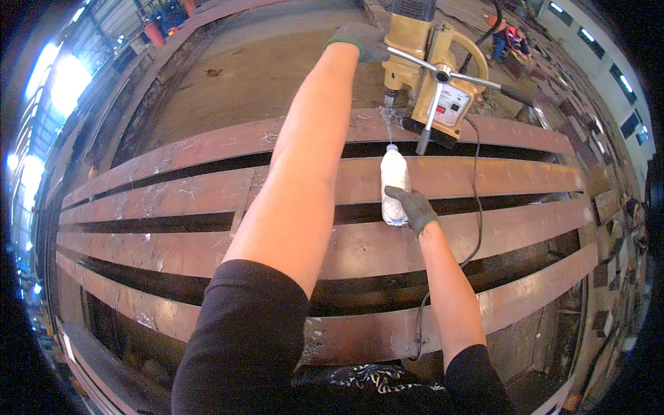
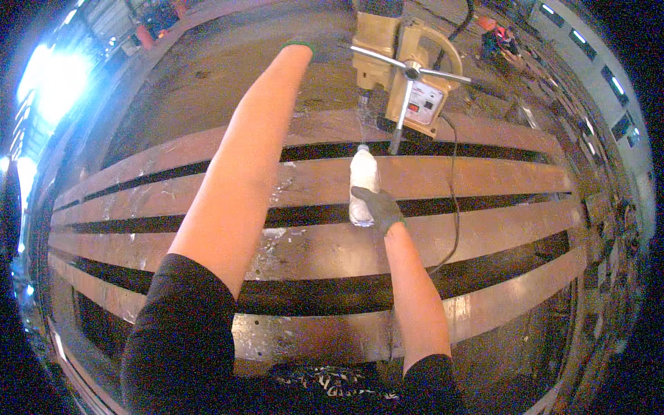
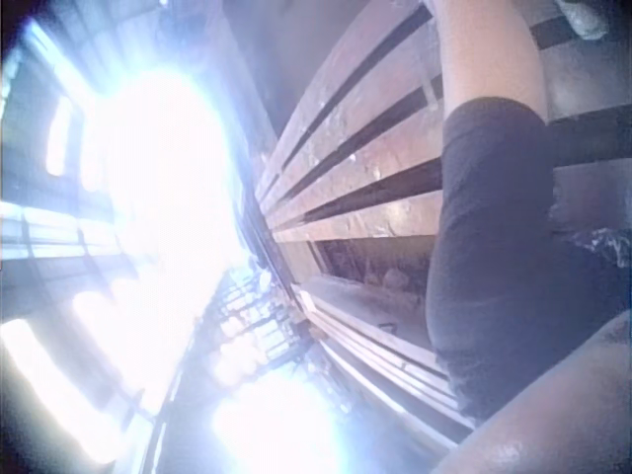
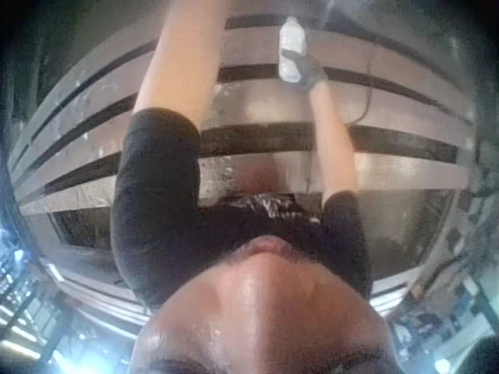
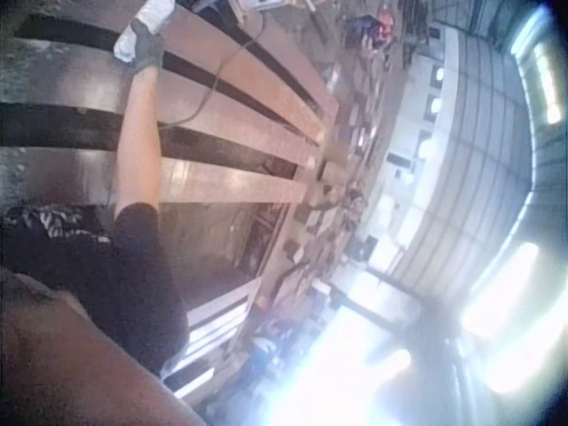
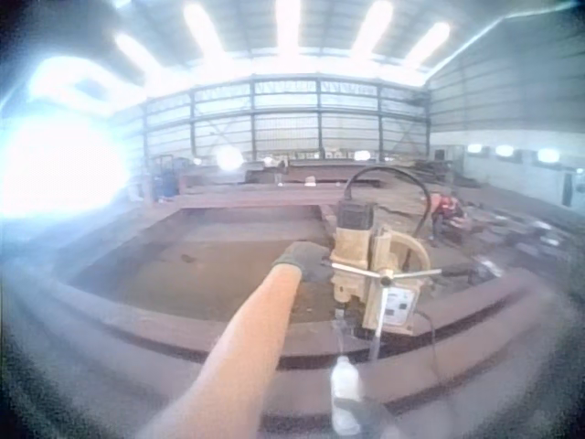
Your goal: The person uses a handheld drill press to drill holes into long metal beams. They repeatedly position the drill, apply a liquid from a bottle, and operate the machine to create holes along the beams.
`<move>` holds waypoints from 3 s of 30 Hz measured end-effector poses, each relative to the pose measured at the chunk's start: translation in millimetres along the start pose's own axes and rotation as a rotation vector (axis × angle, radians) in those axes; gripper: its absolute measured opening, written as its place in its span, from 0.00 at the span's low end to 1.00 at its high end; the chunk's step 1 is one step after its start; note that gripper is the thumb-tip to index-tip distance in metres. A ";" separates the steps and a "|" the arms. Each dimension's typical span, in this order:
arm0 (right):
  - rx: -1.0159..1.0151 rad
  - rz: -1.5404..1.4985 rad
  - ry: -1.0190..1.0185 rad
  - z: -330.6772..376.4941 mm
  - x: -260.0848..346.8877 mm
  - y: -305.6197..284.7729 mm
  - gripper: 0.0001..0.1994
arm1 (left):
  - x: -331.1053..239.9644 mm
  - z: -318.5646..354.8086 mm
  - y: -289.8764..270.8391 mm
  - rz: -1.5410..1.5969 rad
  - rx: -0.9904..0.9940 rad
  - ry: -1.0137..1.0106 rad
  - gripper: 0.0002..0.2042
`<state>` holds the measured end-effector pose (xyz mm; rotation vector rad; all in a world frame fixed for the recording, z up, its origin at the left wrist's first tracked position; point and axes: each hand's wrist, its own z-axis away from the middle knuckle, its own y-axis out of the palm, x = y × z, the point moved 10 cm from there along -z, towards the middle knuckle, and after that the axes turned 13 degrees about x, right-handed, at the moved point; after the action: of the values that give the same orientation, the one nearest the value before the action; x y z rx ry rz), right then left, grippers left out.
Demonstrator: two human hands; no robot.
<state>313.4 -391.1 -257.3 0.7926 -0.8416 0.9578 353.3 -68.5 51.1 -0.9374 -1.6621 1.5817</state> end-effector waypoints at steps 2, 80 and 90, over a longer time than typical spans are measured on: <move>-0.034 -0.018 0.009 3.7 0.7 -7.5 0.29 | -22.5 32.0 -10.9 0.011 0.085 -0.011 0.27; -0.007 0.048 0.023 -7.2 10.5 -14.8 0.28 | 34.6 -13.0 33.9 -0.144 0.026 0.113 0.28; -0.268 0.203 -0.405 12.7 -4.0 -28.5 0.34 | 7.5 -1.3 27.5 -0.081 -0.011 0.206 0.25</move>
<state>335.0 -413.8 -260.7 0.6851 -1.3932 0.8488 352.1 -61.0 23.6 -0.9909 -1.5466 1.3748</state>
